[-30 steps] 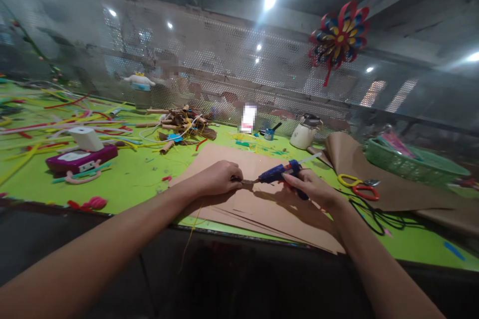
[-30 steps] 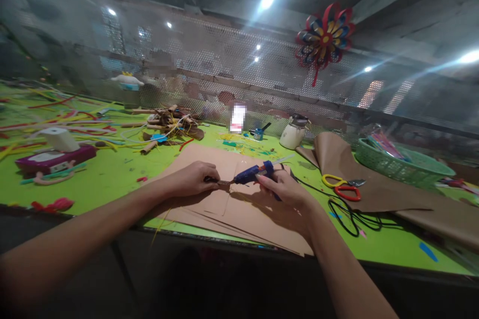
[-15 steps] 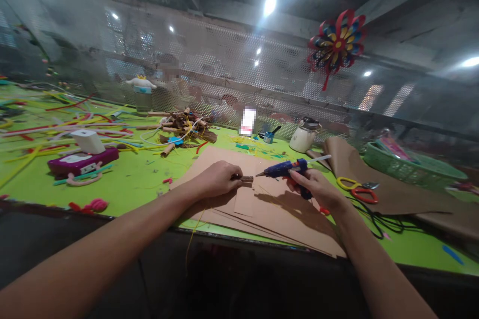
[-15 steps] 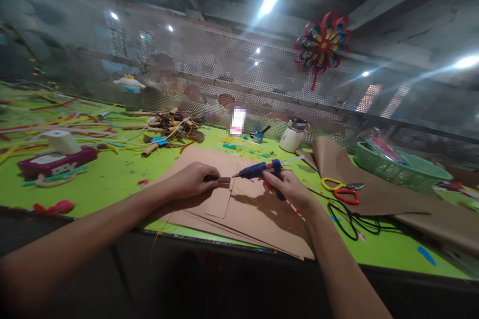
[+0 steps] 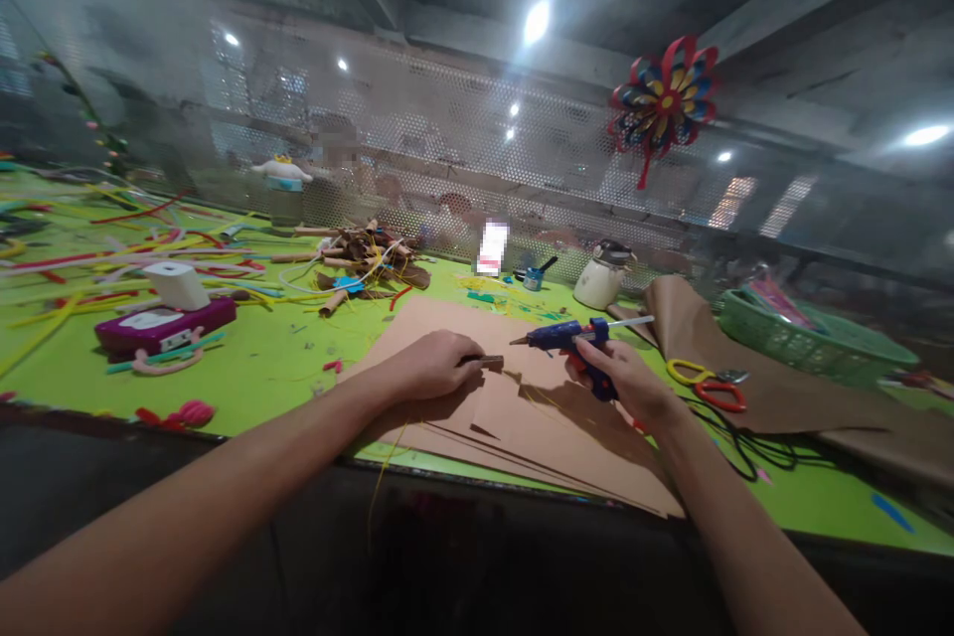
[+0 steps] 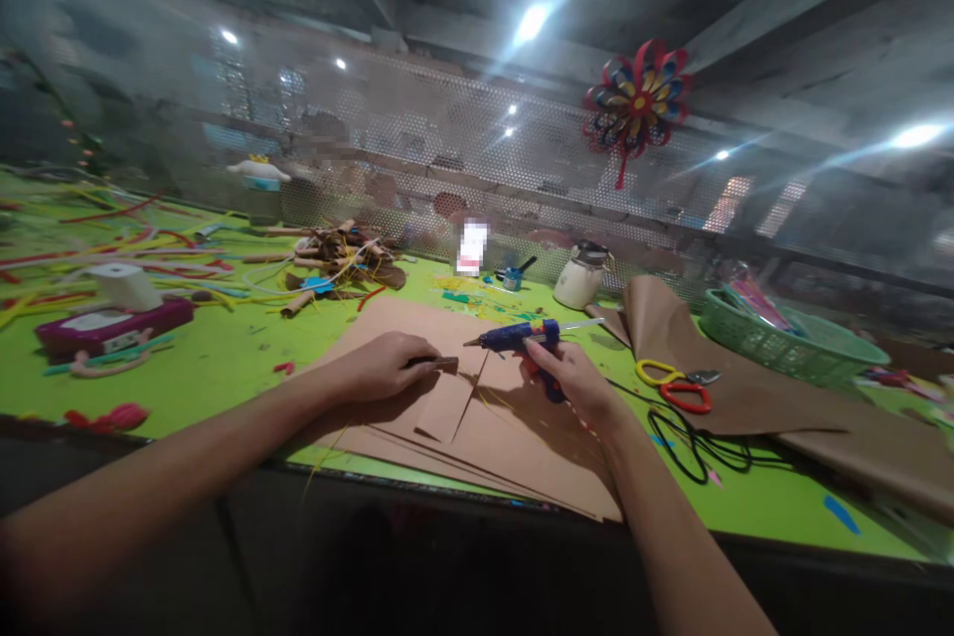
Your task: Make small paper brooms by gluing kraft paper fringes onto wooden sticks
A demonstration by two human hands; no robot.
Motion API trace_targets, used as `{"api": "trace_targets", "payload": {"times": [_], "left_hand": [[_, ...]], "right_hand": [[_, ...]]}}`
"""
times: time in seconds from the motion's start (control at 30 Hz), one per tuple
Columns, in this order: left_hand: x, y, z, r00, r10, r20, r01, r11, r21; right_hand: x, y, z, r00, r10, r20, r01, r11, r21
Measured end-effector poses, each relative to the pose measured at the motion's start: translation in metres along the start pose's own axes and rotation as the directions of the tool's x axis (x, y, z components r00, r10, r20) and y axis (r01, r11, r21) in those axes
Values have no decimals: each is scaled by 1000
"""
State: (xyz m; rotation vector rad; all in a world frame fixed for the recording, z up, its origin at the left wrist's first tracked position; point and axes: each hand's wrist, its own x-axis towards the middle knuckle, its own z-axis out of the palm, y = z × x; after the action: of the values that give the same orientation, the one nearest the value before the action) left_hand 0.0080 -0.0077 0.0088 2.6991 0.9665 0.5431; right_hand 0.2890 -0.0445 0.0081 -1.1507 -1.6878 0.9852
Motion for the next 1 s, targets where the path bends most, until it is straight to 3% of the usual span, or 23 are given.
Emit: {"api": "trace_targets", "payload": {"times": [0.13, 0.23, 0.4, 0.57, 0.77, 0.87, 1.0], "left_hand": [[1, 0, 1, 999, 11, -47, -10, 1000, 29], [1, 2, 2, 996, 21, -82, -21, 1000, 5], [1, 7, -3, 993, 30, -112, -35, 998, -45], [2, 11, -8, 969, 113, -219, -160, 964, -212], [1, 15, -7, 945, 173, -278, -288, 842, -456], [-1, 18, -7, 947, 209, -243, -309, 795, -522], [-3, 14, -2, 973, 223, -63, -223, 828, -514]], "right_hand": [[2, 6, 1, 999, 49, -6, -48, 996, 74], [4, 11, 5, 996, 90, 8, -90, 971, 220], [12, 20, 13, 988, 135, -71, -93, 901, 423], [20, 21, 22, 990, 119, -78, -75, 903, 424], [24, 6, 32, 981, 138, -137, -99, 961, 257], [30, -4, 36, 981, 161, -109, -134, 966, 219], [41, -12, 45, 985, 170, -23, -161, 960, 228]]}}
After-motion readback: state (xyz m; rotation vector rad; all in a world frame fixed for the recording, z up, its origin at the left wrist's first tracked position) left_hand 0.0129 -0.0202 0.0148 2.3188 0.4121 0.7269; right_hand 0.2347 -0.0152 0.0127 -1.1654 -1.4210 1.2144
